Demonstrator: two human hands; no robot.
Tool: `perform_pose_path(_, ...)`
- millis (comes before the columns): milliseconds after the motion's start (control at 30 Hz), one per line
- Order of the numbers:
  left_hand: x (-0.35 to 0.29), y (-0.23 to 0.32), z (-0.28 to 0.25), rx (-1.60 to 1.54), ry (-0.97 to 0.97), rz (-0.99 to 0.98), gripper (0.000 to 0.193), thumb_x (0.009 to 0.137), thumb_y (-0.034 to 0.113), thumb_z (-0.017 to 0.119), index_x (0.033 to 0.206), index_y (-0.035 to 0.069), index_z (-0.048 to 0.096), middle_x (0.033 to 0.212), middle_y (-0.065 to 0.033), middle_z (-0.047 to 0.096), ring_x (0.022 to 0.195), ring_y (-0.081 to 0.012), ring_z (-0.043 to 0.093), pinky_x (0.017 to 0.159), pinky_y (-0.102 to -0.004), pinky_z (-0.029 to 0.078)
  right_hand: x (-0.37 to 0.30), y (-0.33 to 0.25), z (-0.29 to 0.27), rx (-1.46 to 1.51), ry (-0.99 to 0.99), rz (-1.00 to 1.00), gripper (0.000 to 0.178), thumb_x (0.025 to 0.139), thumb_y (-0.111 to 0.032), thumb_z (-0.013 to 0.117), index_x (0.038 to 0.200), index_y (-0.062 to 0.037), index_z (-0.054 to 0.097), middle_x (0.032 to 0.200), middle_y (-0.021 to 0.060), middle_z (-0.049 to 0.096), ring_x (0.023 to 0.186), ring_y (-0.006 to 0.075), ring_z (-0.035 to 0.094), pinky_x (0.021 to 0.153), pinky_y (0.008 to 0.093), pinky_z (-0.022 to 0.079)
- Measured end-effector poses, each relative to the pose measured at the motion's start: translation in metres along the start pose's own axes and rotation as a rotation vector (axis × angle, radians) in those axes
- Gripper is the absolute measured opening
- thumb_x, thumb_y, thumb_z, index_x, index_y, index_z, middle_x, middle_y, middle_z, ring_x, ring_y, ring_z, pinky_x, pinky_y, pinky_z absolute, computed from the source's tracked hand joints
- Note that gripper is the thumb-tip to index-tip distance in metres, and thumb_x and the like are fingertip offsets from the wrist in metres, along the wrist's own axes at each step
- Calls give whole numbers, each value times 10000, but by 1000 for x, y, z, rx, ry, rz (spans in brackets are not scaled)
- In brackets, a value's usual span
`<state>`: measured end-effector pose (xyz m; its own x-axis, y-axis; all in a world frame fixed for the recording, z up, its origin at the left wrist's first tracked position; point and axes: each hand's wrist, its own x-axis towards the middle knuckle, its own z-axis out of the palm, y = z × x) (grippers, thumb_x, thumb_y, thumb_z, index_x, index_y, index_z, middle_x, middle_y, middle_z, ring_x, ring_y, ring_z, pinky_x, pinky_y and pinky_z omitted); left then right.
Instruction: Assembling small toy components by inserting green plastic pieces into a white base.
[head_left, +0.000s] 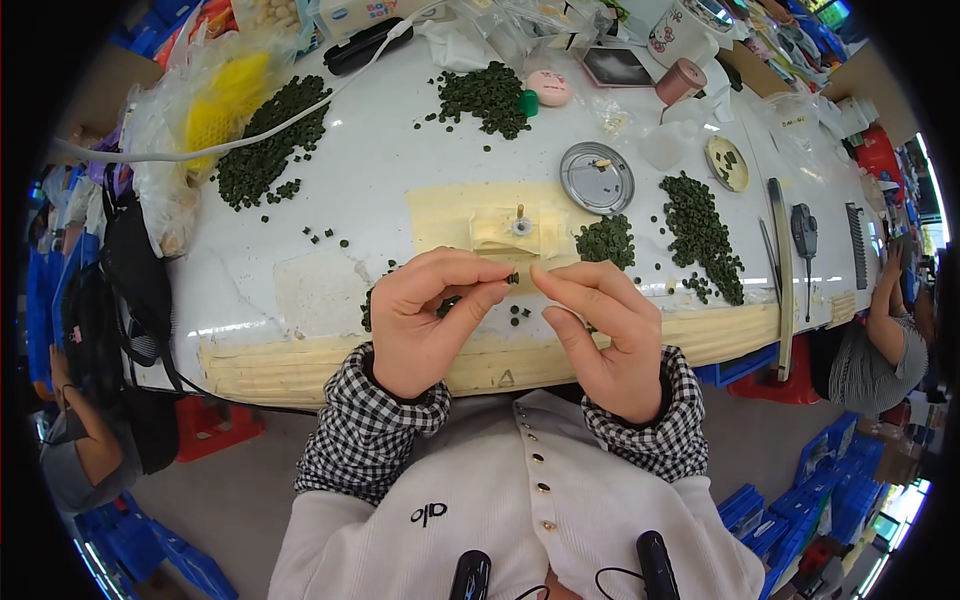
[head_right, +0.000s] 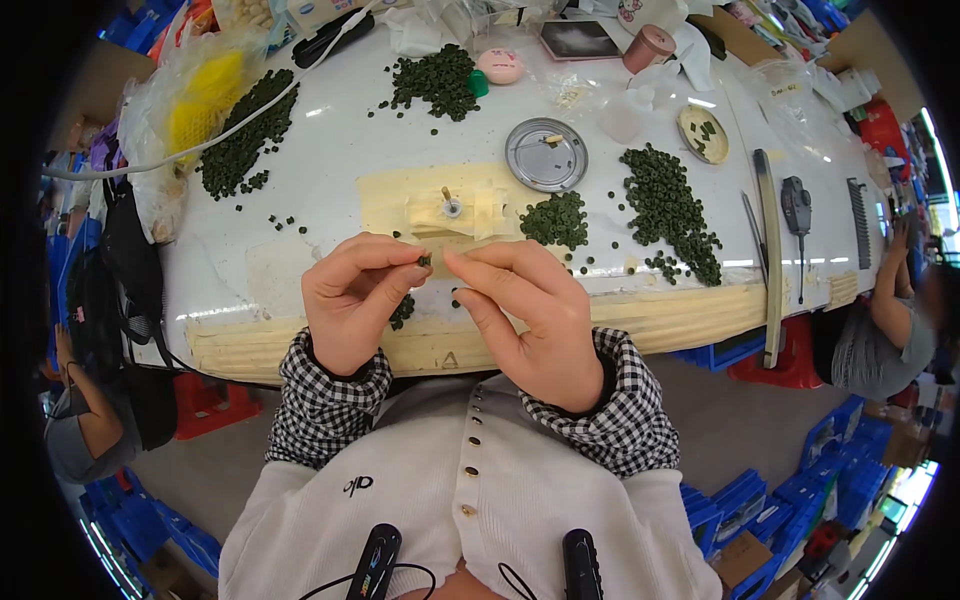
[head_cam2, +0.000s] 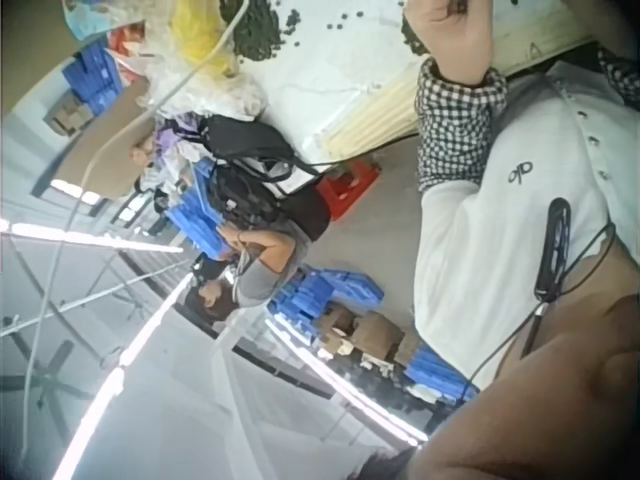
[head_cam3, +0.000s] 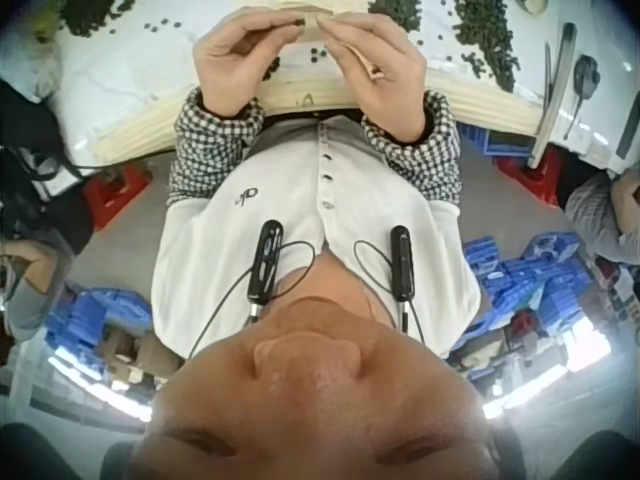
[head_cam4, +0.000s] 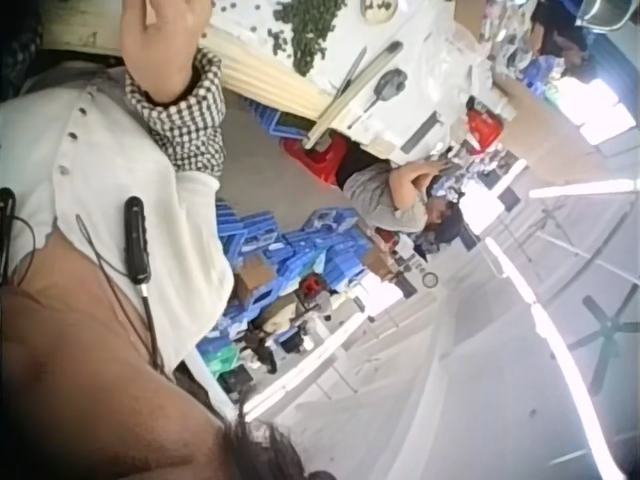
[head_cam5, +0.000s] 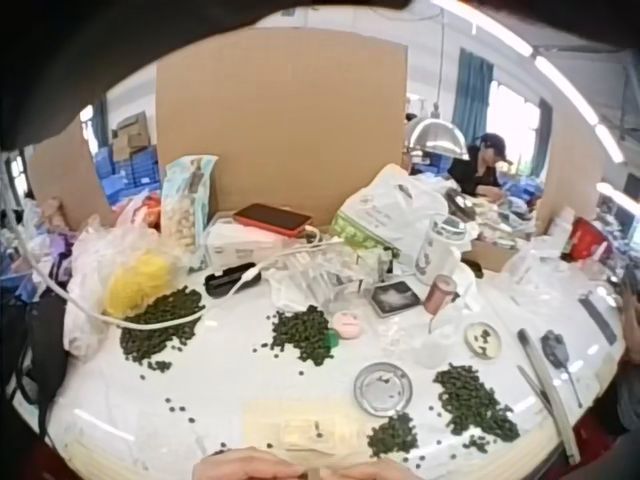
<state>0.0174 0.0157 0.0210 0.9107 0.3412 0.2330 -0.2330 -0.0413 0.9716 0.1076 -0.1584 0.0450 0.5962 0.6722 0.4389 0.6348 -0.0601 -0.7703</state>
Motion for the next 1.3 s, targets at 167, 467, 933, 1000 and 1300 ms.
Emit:
perform_pose_path(167,0,1,0,-65,-15,-3,203,832,-105,649,1022,-43,684,985,-118,660,893,-148,643,775,-246,527,-5,-2,9,74,-23,22,327,821,58,644,1145,19,656,1000,142,643,860,232,621,741,291,497)
perform_pose_path(467,-1,0,-2,-113,-56,22,222,824,-131,641,1027,-50,681,988,-131,651,903,-159,644,787,-247,534,-7,-3,11,29,32,-48,356,783,56,680,1135,10,661,968,119,637,791,234,597,683,300,491)
perform_pose_path(933,-2,-4,-3,-162,-41,21,198,816,-124,662,1003,-58,650,964,-129,650,878,-149,652,781,-245,540,-5,-3,10,37,23,-64,367,773,46,689,1137,4,663,966,118,635,802,241,600,685,307,494)
perform_pose_path(1000,-2,-4,-3,-148,-36,28,188,812,-122,668,987,-56,650,955,-126,651,867,-148,651,769,-245,539,-5,-3,11,40,19,-60,370,775,46,687,1141,5,661,969,119,636,803,243,600,688,308,494)
perform_pose_path(1300,-2,-4,-3,-134,-19,44,179,790,-121,690,948,-46,650,924,-118,655,844,-151,653,743,-249,538,-3,-2,11,41,1,-45,366,783,43,679,1147,8,656,969,121,640,797,244,601,686,312,494)
